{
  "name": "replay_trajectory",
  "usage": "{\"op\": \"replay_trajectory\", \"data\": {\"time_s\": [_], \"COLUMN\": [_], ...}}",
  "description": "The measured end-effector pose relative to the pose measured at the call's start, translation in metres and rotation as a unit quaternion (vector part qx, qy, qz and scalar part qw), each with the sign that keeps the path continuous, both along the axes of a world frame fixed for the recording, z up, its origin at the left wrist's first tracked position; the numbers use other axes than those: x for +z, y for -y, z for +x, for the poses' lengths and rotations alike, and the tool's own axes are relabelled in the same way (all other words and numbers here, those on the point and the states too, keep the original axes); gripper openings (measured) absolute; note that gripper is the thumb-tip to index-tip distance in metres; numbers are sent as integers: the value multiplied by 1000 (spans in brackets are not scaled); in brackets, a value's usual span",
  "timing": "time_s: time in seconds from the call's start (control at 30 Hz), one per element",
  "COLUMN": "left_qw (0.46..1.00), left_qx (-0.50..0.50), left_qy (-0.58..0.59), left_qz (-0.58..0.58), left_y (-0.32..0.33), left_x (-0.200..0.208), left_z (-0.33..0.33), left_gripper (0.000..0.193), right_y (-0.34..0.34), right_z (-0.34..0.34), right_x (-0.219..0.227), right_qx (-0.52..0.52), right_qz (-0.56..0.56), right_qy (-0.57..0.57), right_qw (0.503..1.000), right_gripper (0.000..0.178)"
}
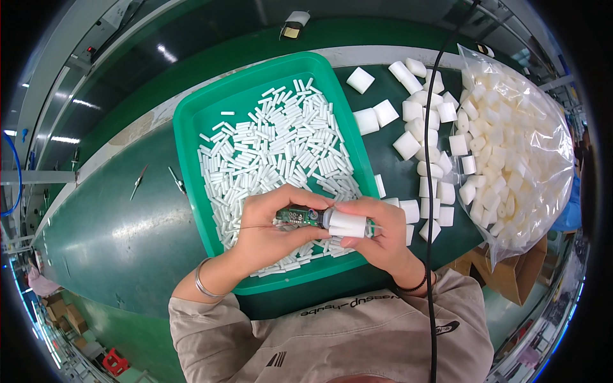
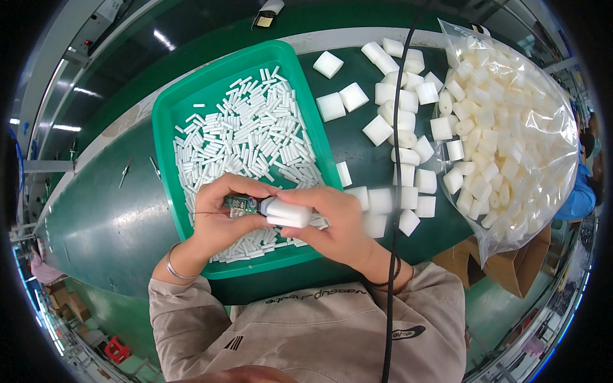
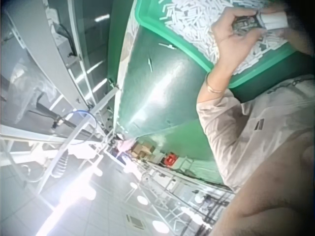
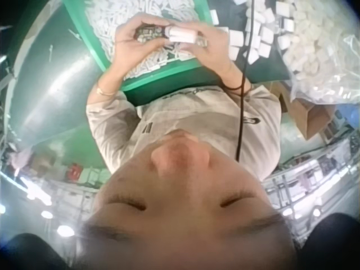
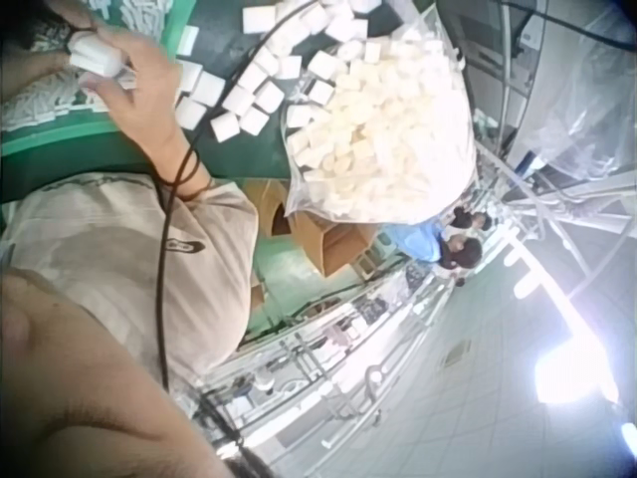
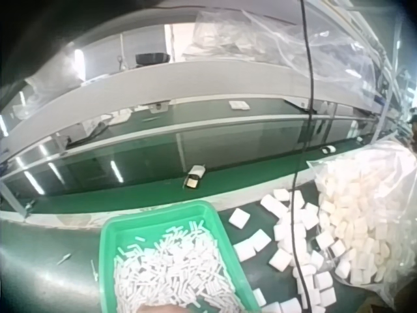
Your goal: The person inserts small white components into a black electronic circuit housing and moves completed units along a green conveyor belt. They also handle a large plastic bag of white components and arrange them on the workspace.
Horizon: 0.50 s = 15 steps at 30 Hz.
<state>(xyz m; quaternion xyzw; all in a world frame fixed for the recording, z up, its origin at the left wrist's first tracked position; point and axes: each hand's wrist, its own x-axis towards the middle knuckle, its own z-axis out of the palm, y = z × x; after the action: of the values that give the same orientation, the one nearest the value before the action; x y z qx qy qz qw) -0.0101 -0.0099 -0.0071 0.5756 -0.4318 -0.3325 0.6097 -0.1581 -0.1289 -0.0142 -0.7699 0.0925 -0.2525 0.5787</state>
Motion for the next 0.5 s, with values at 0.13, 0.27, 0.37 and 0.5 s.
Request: {"op": "replay_trajectory", "data": {"time_s": [0.13, 0.27, 0.37, 0.5], "left_qw": [994, 985, 985, 989], "left_qx": [16, 26, 26, 118], "left_qy": [106, 155, 159, -28], "left_qz": [-33, -66, -56, 82], "left_y": [-1, -4, 0, 15], "left_x": [1, 3, 6, 15], "left_z": [1, 1, 2, 31], "left_gripper": [28, 29, 28, 31], "right_y": [-4, -7, -6, -10], "right_z": [-1, -1, -1, 8], "right_x": [2, 0, -2, 0], "right_qx": [-33, -25, -31, -92], "right_qz": [3, 30, 31, 171], "right_qy": [-23, -27, -44, 4], "right_qw": [999, 999, 998, 981], "right_gripper": [38, 40, 44, 55]}}
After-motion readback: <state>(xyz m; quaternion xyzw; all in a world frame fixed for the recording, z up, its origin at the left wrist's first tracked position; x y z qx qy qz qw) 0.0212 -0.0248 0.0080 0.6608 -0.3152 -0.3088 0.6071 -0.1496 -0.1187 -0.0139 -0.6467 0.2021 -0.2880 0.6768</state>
